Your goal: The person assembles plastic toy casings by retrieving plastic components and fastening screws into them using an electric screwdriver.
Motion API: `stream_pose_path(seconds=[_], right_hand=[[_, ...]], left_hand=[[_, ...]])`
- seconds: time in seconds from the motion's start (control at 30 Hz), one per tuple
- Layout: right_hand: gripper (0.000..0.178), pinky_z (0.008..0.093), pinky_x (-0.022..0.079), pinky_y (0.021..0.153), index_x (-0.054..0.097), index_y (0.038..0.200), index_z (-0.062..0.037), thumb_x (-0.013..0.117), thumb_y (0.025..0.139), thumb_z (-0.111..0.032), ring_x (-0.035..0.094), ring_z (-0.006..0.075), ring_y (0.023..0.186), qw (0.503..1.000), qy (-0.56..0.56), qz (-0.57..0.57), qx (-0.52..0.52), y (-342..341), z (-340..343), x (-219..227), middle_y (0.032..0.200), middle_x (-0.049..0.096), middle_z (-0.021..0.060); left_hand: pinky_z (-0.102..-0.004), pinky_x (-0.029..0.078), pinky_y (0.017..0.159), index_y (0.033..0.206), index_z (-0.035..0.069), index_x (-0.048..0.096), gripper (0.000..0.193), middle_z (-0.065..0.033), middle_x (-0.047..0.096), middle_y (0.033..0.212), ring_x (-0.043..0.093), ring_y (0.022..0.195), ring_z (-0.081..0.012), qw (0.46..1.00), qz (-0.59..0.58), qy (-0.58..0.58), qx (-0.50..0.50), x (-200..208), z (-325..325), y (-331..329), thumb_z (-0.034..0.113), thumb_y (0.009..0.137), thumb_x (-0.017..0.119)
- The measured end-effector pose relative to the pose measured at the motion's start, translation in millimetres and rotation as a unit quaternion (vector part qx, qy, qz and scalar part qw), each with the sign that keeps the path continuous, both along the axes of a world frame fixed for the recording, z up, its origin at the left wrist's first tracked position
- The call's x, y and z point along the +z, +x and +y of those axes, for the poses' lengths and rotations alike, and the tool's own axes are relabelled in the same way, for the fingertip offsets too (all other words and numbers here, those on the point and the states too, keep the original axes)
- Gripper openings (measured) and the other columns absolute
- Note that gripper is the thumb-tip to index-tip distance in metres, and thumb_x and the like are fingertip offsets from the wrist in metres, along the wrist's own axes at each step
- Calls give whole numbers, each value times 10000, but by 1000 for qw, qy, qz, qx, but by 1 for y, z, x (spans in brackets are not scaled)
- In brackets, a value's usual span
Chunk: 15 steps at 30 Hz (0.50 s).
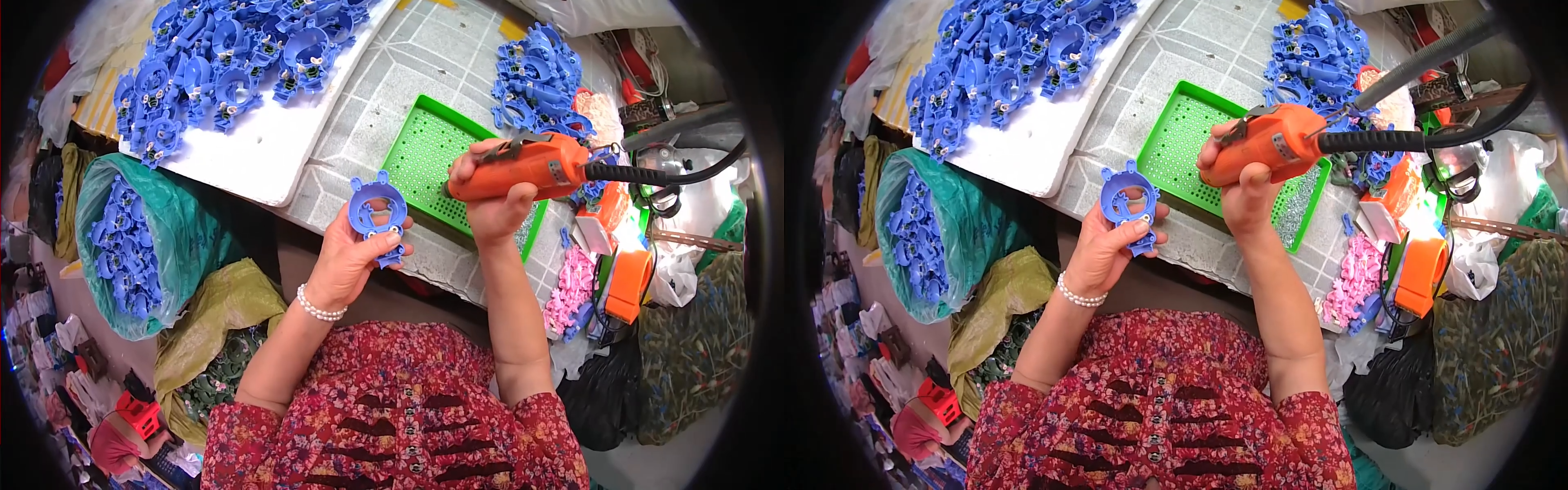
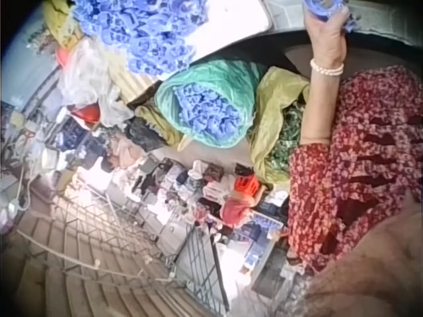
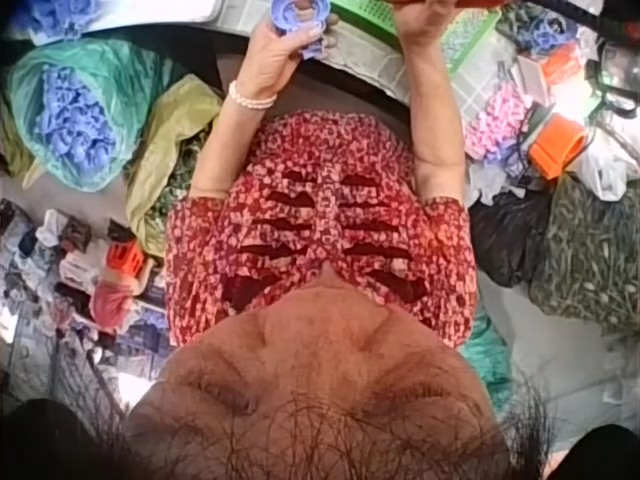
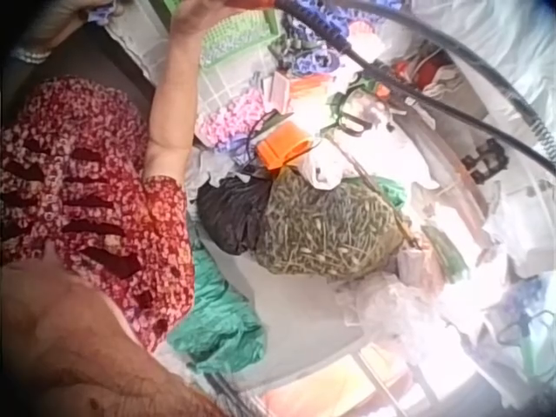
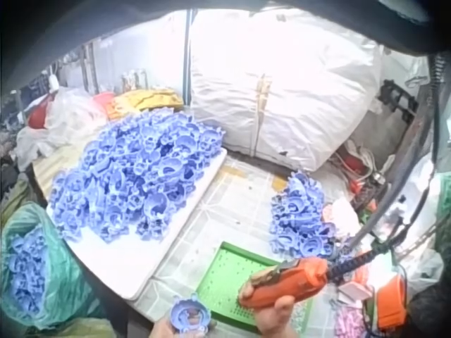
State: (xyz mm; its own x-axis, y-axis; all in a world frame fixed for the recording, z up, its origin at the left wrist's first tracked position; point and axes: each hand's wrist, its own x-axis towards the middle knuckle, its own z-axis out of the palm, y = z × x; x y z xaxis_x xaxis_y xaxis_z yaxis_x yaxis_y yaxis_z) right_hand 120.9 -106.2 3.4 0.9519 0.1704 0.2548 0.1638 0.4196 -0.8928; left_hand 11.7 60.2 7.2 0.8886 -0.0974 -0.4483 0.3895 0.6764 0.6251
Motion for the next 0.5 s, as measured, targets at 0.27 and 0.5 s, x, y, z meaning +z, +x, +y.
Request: stream_pose_path(seconds=[0.27, 0.5], right_hand=[[870, 330, 437, 643, 523, 1040, 8, 535, 667, -778, 523, 201, 664, 1000, 7, -1, -12, -4, -1, 9, 736, 547, 81], [879, 347, 437, 661, 516, 1059, 14, 499, 688, -783, 527, 212, 673, 1000, 27, -15, 1, -11, -3, 29, 749, 551, 85]], left_hand=[[-336, 559, 645, 1241, 36, 395, 535, -187, 584, 1090, 651, 850, -280, 997, -27, -67, 10, -9, 1, -3, 55, 736, 571], [-425, 557, 715, 1267, 7, 388, 626, -266, 536, 1160, 634, 907, -346, 995, -45, -87, 3, -12, -3, -4, 93, 676, 575]])
